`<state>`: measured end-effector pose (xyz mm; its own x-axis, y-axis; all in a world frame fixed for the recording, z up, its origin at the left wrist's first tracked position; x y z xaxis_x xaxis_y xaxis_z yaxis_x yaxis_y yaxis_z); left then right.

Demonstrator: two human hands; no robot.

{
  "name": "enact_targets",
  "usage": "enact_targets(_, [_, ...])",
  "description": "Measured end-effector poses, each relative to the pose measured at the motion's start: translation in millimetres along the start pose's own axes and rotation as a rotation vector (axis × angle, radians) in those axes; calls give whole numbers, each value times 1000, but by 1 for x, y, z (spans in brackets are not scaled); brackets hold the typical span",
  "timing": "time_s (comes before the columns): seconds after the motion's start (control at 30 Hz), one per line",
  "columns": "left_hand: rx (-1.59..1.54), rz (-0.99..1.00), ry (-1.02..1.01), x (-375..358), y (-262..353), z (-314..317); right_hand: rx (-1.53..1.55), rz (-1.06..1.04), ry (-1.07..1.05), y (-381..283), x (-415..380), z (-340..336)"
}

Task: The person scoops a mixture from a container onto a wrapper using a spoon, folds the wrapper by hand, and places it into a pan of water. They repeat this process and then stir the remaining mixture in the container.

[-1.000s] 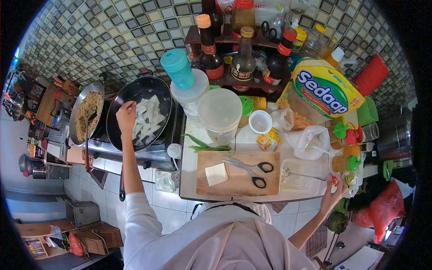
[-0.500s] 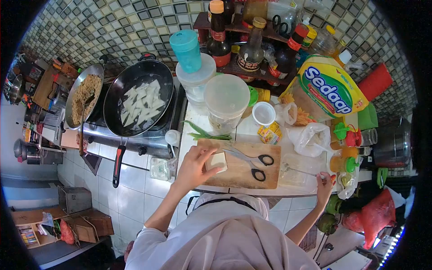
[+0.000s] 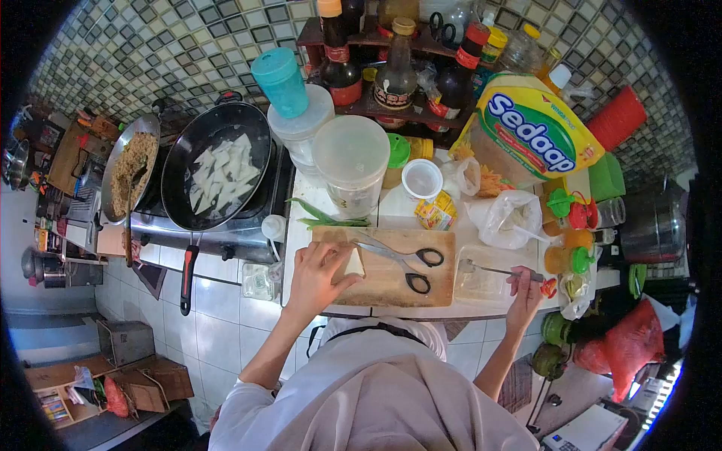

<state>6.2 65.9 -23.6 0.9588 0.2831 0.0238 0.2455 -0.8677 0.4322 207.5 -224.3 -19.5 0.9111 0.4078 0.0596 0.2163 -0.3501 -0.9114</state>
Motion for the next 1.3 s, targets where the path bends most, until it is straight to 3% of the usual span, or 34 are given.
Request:
enact_targets(0.17, [10, 8, 21, 0, 6, -2, 5, -90, 129, -7, -7, -19])
enact_targets(0.53, [6, 11, 22, 0, 5, -4, -212, -94, 109, 1, -17, -38])
enact_targets(0.83, [-48, 28, 170, -3, 1, -7, -293, -84, 12, -1, -7, -32])
enact_targets(1.13, [-327, -84, 310, -12, -2, -16, -122, -47, 62, 21, 2, -30])
enact_targets(1.23, [-567, -128, 290, -12, 0, -10, -73, -52, 66, 26, 4, -25])
enact_targets(1.3, [-901, -182, 210, -12, -5, 6, -18, -48, 62, 27, 5, -20])
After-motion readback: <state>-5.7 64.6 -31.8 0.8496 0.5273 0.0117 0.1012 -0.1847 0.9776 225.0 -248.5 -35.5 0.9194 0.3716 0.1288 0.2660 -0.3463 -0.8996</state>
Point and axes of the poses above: each hand's wrist, its own x-axis towards the middle knuckle, its own z-axis out of the palm, y = z × x, the point moved 6 cm from there along x, towards the middle knuckle, and after that the axes turned 14 degrees about -y, right-handed, at the moved point
